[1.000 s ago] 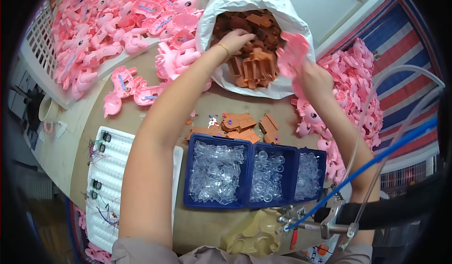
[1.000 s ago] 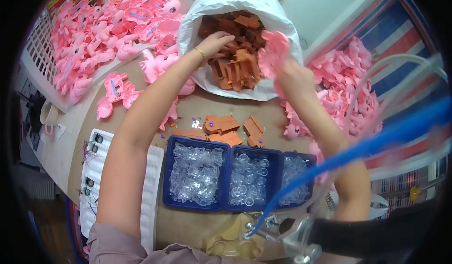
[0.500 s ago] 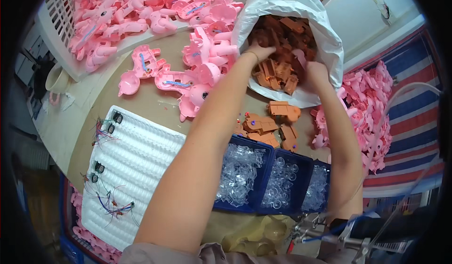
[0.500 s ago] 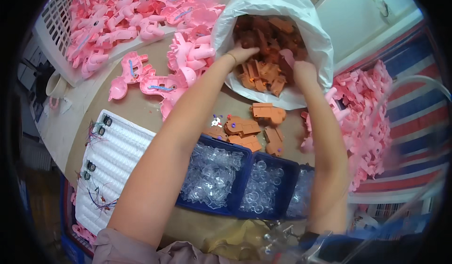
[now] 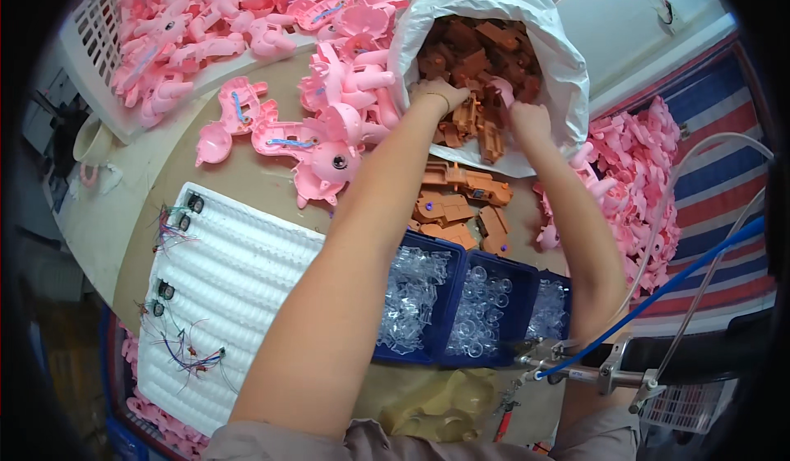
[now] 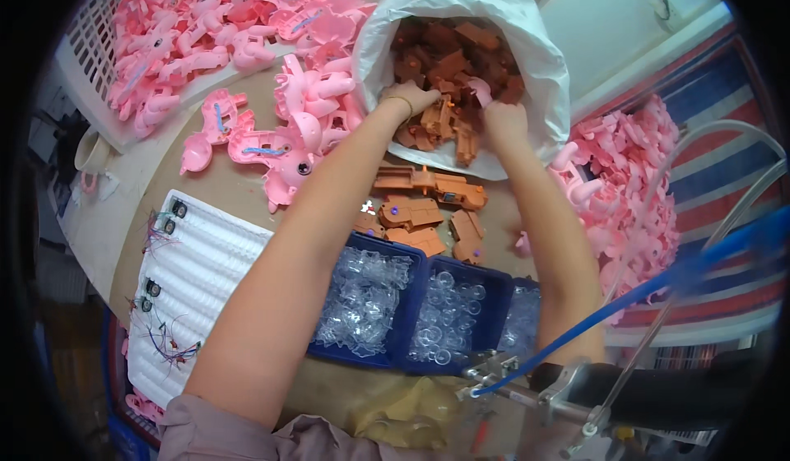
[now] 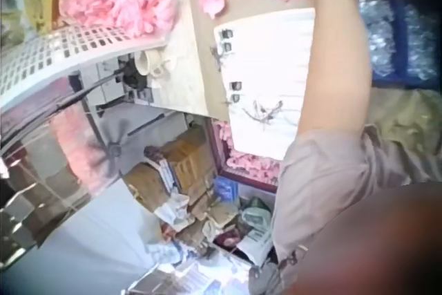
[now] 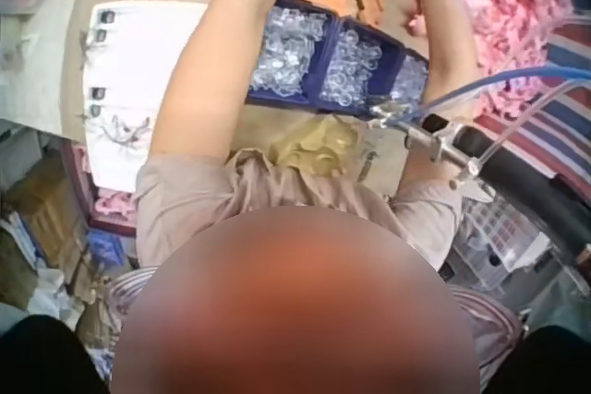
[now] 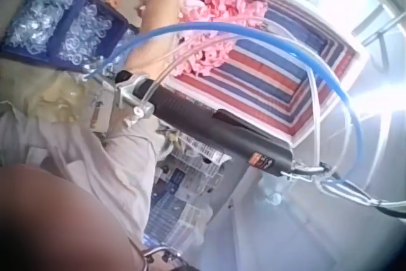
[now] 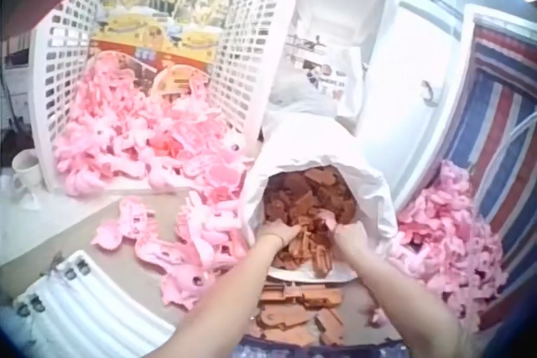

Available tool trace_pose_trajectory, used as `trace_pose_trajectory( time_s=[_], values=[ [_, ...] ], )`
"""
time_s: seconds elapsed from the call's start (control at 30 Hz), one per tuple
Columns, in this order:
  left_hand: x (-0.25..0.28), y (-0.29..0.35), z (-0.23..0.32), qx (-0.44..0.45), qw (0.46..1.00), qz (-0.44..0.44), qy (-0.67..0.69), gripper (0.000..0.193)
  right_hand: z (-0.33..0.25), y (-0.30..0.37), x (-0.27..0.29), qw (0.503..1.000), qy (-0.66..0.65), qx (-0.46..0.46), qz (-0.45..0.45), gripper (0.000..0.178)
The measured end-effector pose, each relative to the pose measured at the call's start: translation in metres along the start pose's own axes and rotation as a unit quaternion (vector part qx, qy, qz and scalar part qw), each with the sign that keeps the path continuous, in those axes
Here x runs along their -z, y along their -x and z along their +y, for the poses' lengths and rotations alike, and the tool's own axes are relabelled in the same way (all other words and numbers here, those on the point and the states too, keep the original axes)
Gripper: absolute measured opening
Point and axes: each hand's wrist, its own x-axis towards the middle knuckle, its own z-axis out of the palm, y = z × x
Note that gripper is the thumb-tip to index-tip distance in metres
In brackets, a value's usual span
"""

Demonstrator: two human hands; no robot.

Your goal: Assembling electronic internal components and plastic housing for a toy pony.

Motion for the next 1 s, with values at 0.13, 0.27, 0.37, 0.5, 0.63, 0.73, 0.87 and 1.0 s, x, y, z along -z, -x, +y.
trace_pose_trajectory(
  time_s=[0.13,0.27,0.37,0.5,0.63,0.73,0.87,1.0],
  values=[
    [0.017,-0.021,-0.073,0.0,0.996,-0.05,0.071,0.073,-0.046,-0.01,0.05,0.985,-0.165,0.039,0.016,0.013],
    [0.023,-0.003,-0.06,-0.133,0.99,0.042,0.0,0.064,-0.033,0.01,0.052,0.977,-0.109,0.144,0.115,0.029],
    [0.021,0.063,0.0,-0.243,0.968,0.045,0.052,0.053,0.004,0.058,0.06,0.986,-0.08,0.13,0.063,0.031],
    [0.038,0.143,-0.047,-0.493,0.863,0.1,-0.049,0.041,-0.017,0.095,0.121,0.968,-0.071,0.217,0.104,0.041],
    [0.111,0.183,-0.035,-0.498,0.831,0.242,-0.06,0.024,-0.016,0.13,0.157,0.981,-0.052,0.147,0.114,0.043],
    [0.162,0.103,-0.005,-0.329,0.824,0.453,-0.083,0.012,-0.004,0.137,0.178,0.989,-0.072,0.064,0.108,0.04],
    [0.191,-0.026,-0.038,-0.181,0.807,0.458,-0.325,0.026,0.0,0.124,0.184,0.992,-0.101,0.062,0.031,0.04],
    [0.18,-0.069,-0.073,-0.246,0.675,0.52,-0.462,0.037,0.003,0.127,0.198,0.991,-0.088,0.087,0.042,0.042]
  ],
)
